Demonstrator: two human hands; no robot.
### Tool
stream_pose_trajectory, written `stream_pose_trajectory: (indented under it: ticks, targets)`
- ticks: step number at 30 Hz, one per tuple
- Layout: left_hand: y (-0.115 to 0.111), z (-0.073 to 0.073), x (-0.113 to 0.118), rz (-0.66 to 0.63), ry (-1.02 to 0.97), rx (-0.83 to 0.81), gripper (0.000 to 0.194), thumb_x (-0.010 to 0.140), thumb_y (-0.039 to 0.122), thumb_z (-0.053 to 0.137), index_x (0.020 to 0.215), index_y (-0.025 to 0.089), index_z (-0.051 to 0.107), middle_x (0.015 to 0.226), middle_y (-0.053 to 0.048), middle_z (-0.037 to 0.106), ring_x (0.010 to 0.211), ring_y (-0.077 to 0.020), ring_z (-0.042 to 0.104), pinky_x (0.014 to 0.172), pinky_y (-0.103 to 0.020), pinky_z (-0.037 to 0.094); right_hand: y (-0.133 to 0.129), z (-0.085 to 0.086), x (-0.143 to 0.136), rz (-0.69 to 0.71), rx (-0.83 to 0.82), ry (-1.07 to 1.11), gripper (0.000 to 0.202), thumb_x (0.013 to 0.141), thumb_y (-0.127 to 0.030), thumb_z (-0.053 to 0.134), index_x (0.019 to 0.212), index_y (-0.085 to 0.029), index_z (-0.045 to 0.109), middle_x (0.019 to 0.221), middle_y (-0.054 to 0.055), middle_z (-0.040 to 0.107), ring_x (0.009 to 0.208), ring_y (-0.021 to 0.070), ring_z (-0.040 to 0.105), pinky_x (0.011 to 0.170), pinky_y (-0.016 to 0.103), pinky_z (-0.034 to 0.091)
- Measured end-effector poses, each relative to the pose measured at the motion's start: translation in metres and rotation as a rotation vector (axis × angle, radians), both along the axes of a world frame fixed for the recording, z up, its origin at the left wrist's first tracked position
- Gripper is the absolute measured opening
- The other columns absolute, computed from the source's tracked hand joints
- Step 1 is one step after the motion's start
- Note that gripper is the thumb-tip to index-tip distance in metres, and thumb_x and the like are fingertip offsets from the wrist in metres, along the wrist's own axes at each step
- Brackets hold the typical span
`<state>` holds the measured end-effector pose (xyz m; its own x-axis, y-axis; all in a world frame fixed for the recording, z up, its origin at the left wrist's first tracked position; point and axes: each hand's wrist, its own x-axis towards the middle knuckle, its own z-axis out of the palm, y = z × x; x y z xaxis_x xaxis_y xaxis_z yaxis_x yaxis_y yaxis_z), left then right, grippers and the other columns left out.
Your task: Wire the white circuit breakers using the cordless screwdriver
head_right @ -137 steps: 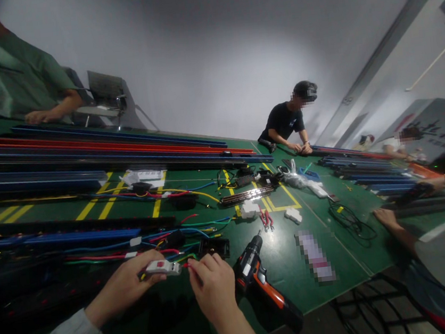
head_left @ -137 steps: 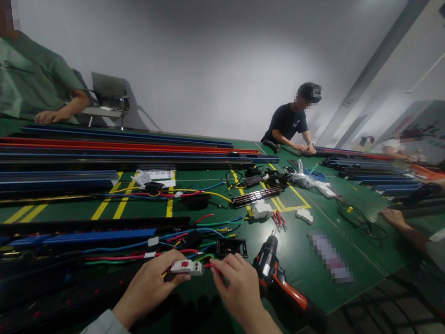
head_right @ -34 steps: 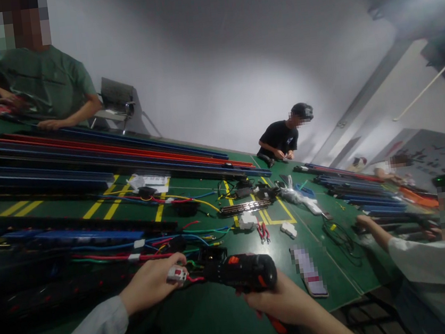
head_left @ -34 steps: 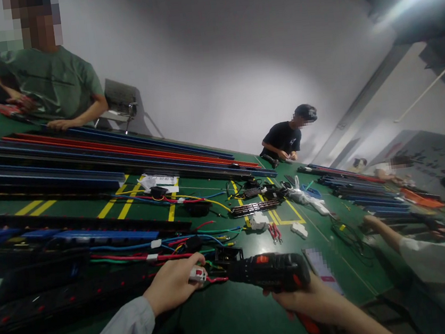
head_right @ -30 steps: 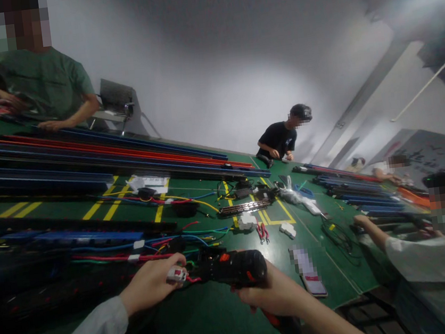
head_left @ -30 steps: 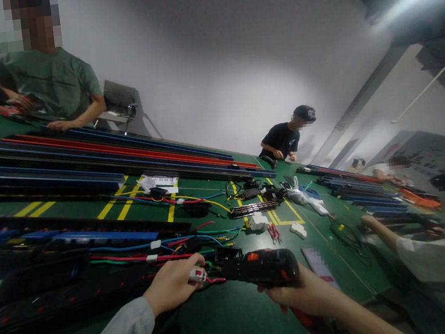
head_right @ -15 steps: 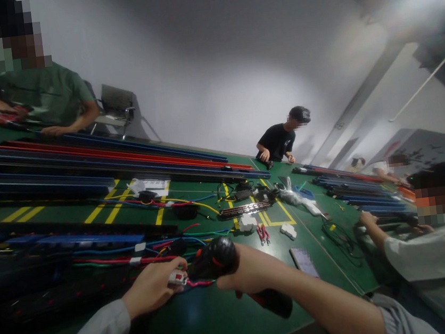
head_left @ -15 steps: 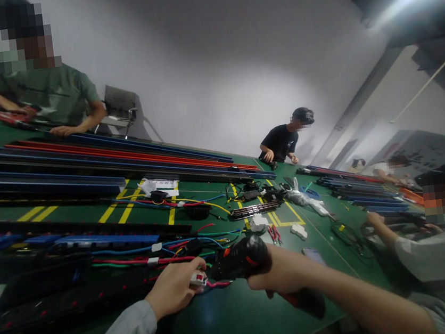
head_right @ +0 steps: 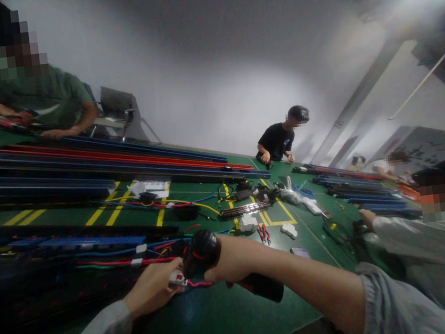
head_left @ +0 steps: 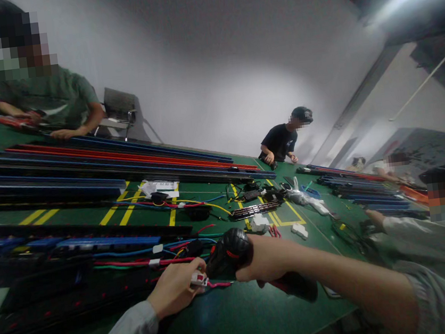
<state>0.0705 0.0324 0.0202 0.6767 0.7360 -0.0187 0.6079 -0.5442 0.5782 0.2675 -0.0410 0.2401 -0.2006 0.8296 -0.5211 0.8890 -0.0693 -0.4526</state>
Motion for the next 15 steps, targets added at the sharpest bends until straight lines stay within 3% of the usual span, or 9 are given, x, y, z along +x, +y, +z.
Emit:
stream_pose_trajectory:
  ticks: [15]
  targets:
    - [0.0005, 0.0063, -0.001, 0.029, 0.01, -0.047, 0.039, 0.073, 0.039, 0.069, 0.11, 0.032, 0.058, 0.094, 0.005, 0.074, 0.088, -0.0207, 0.066, 0.067, -0.027, 0.032, -0.0013, -0.0041, 0.0078, -0.066, -0.051, -0.039, 0.027, 0.072, -0.024, 0.061, 0.098, -0.018, 0.067, 0.07, 0.002, 0.068, 0.054, 0.0129, 0.064, 0.043, 0.016, 0.043]
